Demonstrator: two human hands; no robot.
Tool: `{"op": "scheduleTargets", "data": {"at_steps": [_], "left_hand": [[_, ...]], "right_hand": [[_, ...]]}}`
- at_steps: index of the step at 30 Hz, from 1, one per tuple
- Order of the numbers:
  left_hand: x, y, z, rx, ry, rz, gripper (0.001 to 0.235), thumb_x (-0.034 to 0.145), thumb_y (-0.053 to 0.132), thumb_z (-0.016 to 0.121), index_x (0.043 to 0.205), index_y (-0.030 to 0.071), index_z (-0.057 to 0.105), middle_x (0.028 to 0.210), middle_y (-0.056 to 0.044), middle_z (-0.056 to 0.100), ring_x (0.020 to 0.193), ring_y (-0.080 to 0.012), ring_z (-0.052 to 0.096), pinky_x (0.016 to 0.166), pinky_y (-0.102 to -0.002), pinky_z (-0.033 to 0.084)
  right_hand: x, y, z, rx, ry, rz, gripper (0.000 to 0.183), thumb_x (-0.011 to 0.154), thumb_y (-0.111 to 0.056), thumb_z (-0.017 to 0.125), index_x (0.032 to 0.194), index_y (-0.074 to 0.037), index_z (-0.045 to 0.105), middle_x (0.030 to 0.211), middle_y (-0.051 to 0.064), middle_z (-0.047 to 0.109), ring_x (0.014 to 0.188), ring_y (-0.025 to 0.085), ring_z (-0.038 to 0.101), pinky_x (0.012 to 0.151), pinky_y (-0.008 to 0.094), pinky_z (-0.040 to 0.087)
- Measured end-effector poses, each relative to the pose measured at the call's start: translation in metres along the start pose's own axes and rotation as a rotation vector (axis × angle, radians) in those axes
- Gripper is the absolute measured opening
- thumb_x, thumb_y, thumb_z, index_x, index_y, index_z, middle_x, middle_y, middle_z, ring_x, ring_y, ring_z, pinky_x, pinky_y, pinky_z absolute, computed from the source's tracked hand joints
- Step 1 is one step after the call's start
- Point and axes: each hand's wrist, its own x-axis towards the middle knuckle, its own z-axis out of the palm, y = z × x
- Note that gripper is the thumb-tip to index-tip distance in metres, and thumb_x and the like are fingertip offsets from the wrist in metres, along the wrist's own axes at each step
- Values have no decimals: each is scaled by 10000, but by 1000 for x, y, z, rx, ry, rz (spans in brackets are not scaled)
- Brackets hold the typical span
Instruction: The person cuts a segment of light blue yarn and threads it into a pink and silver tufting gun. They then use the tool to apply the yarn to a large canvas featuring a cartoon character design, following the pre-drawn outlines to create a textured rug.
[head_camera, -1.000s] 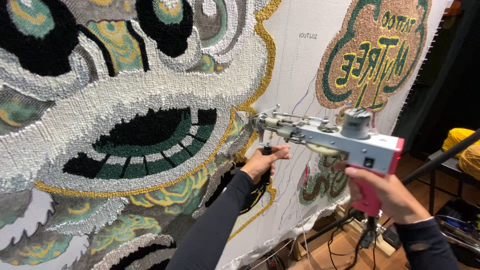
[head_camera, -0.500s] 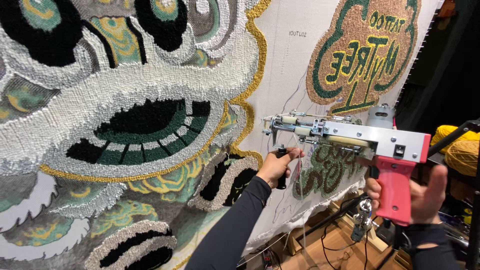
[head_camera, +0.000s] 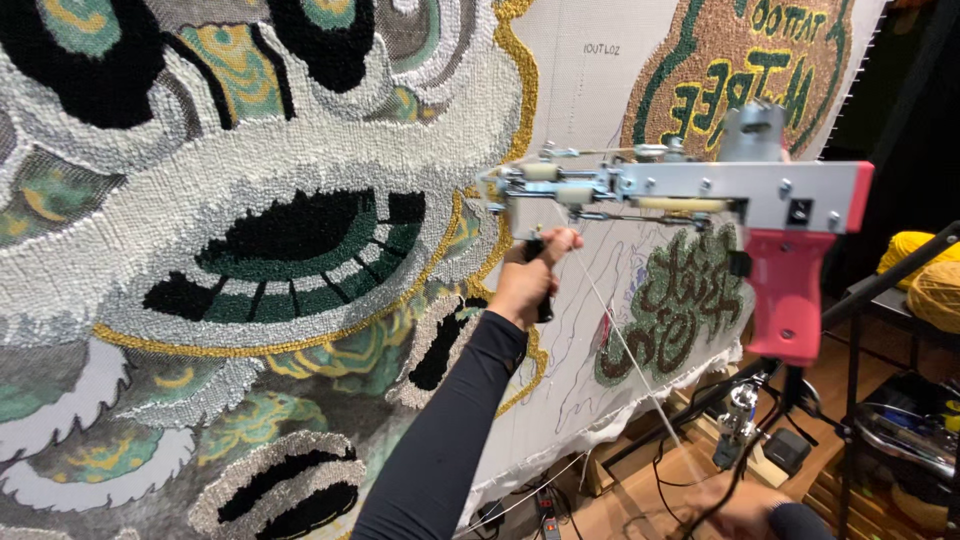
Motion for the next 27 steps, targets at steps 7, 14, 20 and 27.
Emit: {"op": "scheduleTargets", "data": {"at_steps": [7, 14, 20, 27], "left_hand": [[-5, 26, -29, 11, 70, 2, 349, 930, 344, 732, 1116, 51, 764, 1005, -14, 760, 490, -24, 474, 444, -196, 398], [-22, 16, -35, 38, 32, 3, 301, 946, 307, 710, 1090, 46, 754, 1066, -9, 776, 496, -28, 469, 466, -202, 398], [-36, -2, -28, 5, 14, -8, 293, 938, 276, 704, 1094, 28, 729, 1062, -17, 776, 503, -42, 469, 471, -213, 398], [-38, -11, -31, -11, 10, -10, 275, 958, 223, 694, 1122, 5, 720, 1055, -35, 780, 510, -44, 460, 487, -213, 403]], "right_hand": [[-32, 74, -27, -28, 218, 384, 604, 1046, -502, 450, 916, -13, 780, 799, 171, 765, 731, 233, 735, 699, 368, 648], [-52, 101, -57, 143, 461, 186, 652, 998, -508, 371, 923, -25, 801, 895, 143, 793, 871, 275, 745, 862, 399, 612], [-89, -17, -177, 859, 584, -278, 529, 981, -444, 514, 1304, -49, 654, 1343, 118, 682, 1182, 217, 648, 981, 415, 516], [-167, -206, -271, 557, 849, -436, 458, 1145, -435, 475, 1181, -12, 647, 1048, 119, 657, 928, 227, 578, 832, 439, 463]]}}
